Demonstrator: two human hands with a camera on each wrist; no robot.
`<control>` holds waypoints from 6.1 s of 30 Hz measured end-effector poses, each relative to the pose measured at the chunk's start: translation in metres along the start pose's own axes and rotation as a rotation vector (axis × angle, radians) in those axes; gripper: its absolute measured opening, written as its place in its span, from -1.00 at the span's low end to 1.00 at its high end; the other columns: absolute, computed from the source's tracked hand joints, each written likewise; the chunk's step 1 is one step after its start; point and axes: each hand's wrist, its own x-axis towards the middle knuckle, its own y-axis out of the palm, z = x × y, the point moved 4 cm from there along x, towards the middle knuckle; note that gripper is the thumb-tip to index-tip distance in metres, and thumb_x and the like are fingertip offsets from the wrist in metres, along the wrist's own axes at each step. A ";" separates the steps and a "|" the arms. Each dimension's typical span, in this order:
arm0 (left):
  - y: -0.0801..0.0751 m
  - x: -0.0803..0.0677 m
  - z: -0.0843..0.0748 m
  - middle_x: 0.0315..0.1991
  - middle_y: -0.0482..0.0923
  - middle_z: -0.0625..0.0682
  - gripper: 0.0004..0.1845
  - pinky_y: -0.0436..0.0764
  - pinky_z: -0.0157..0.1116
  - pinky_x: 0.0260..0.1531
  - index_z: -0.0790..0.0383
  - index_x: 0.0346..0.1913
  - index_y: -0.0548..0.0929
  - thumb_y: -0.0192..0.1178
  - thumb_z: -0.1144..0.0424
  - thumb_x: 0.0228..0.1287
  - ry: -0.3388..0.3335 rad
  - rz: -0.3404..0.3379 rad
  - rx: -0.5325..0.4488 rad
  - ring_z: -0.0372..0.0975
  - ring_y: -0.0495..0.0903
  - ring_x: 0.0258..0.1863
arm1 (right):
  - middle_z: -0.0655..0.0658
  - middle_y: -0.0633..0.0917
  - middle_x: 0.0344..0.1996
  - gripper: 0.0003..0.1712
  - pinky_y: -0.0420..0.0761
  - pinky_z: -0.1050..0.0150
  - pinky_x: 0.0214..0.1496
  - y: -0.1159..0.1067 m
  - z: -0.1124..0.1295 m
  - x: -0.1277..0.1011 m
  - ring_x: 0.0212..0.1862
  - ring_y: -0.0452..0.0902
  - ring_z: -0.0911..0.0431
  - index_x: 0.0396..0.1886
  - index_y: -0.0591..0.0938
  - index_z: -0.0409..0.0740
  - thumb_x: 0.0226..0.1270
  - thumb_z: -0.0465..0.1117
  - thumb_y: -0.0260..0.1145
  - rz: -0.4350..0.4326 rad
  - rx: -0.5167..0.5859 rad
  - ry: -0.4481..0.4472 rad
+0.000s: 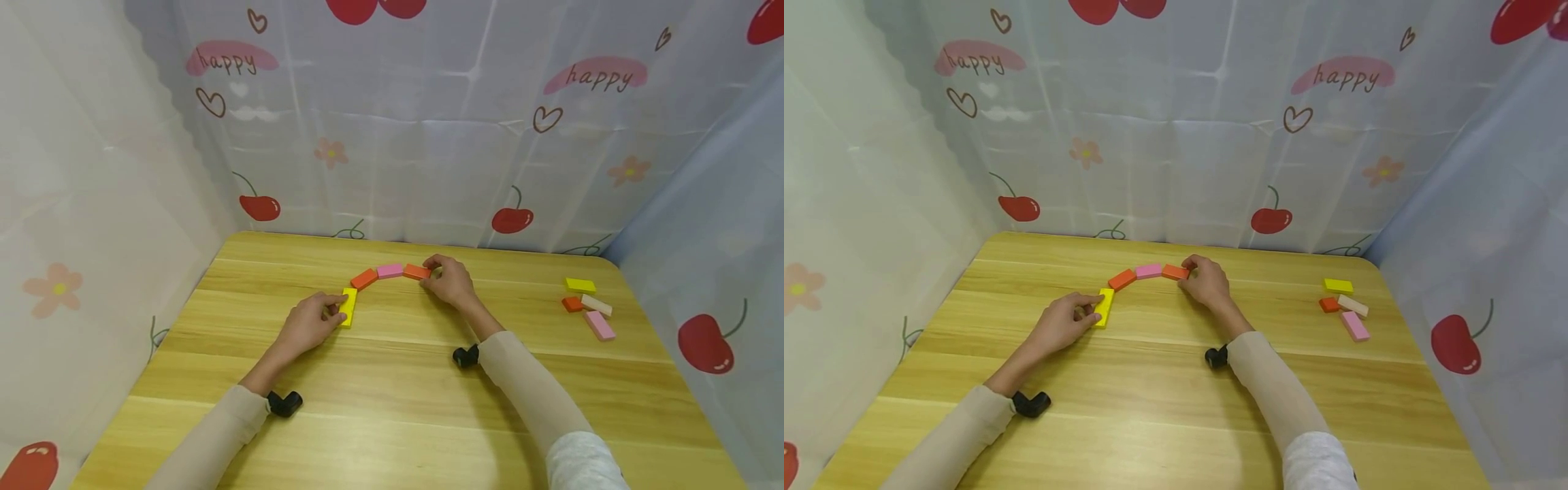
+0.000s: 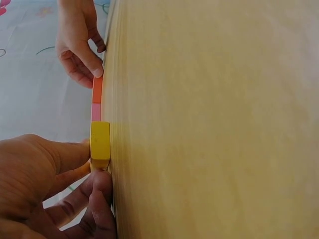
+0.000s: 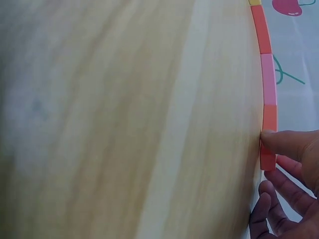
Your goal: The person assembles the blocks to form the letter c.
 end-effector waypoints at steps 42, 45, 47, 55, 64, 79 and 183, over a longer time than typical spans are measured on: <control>-0.006 0.005 0.001 -0.26 0.78 -0.01 -0.56 0.43 -0.32 -0.49 0.13 0.31 0.75 0.43 0.11 0.45 0.005 0.059 -0.082 -0.21 0.56 -0.42 | -0.33 0.67 0.29 -0.46 0.69 -0.02 0.08 -0.142 -0.112 -0.110 0.21 0.64 -0.28 0.35 0.64 -0.20 0.55 0.01 0.41 -0.116 -0.017 0.163; -0.007 0.006 0.001 -0.26 0.78 0.00 -0.56 0.42 -0.32 -0.50 0.13 0.31 0.75 0.43 0.11 0.45 0.001 0.062 -0.084 -0.22 0.54 -0.45 | -0.33 0.67 0.30 -0.45 0.65 0.15 -0.03 -0.157 -0.123 -0.117 0.21 0.63 -0.28 0.35 0.63 -0.19 0.57 0.04 0.39 -0.135 -0.032 0.165; -0.007 0.006 0.001 -0.26 0.78 0.00 -0.56 0.41 -0.33 -0.51 0.14 0.31 0.75 0.43 0.11 0.45 0.002 0.063 -0.084 -0.22 0.53 -0.46 | -0.36 0.67 0.29 -0.46 0.62 0.22 -0.08 -0.166 -0.131 -0.122 0.20 0.63 -0.30 0.35 0.64 -0.22 0.59 0.03 0.37 -0.155 -0.043 0.158; -0.007 0.006 0.001 -0.27 0.78 -0.01 -0.56 0.43 -0.33 -0.50 0.14 0.30 0.76 0.44 0.12 0.44 0.011 0.058 -0.087 -0.22 0.55 -0.44 | -0.46 0.63 0.29 -0.45 0.62 0.24 -0.15 -0.192 -0.172 -0.138 0.19 0.62 -0.37 0.36 0.62 -0.27 0.68 0.05 0.22 -0.185 -0.064 0.195; -0.006 0.005 0.004 -0.25 0.79 -0.01 -0.57 0.44 -0.33 -0.49 0.12 0.30 0.76 0.44 0.12 0.43 0.000 0.057 -0.091 -0.22 0.57 -0.42 | -0.55 0.62 0.22 -0.48 0.54 0.32 -0.30 -0.213 -0.201 -0.158 0.02 0.61 -0.28 0.42 0.59 -0.27 0.66 -0.08 0.19 -0.221 -0.108 0.304; -0.006 0.004 0.003 -0.23 0.80 0.00 -0.58 0.42 -0.34 -0.49 0.13 0.31 0.77 0.42 0.15 0.45 0.013 0.055 -0.095 -0.22 0.57 -0.38 | -0.64 0.57 0.24 -0.52 0.56 0.12 -0.15 -0.219 -0.214 -0.160 0.12 0.58 -0.44 0.42 0.57 -0.32 0.67 -0.18 0.15 -0.160 -0.181 0.284; -0.008 0.005 0.004 -0.13 0.82 0.04 -0.58 0.50 -0.30 -0.40 0.09 0.33 0.76 0.40 0.14 0.48 -0.026 0.056 -0.110 -0.19 0.65 -0.28 | -0.43 0.68 -0.03 -0.48 0.50 0.30 -0.15 -0.171 -0.150 -0.138 -0.11 0.60 -0.11 0.26 0.62 -0.43 0.54 -0.11 0.37 -0.199 -0.148 0.073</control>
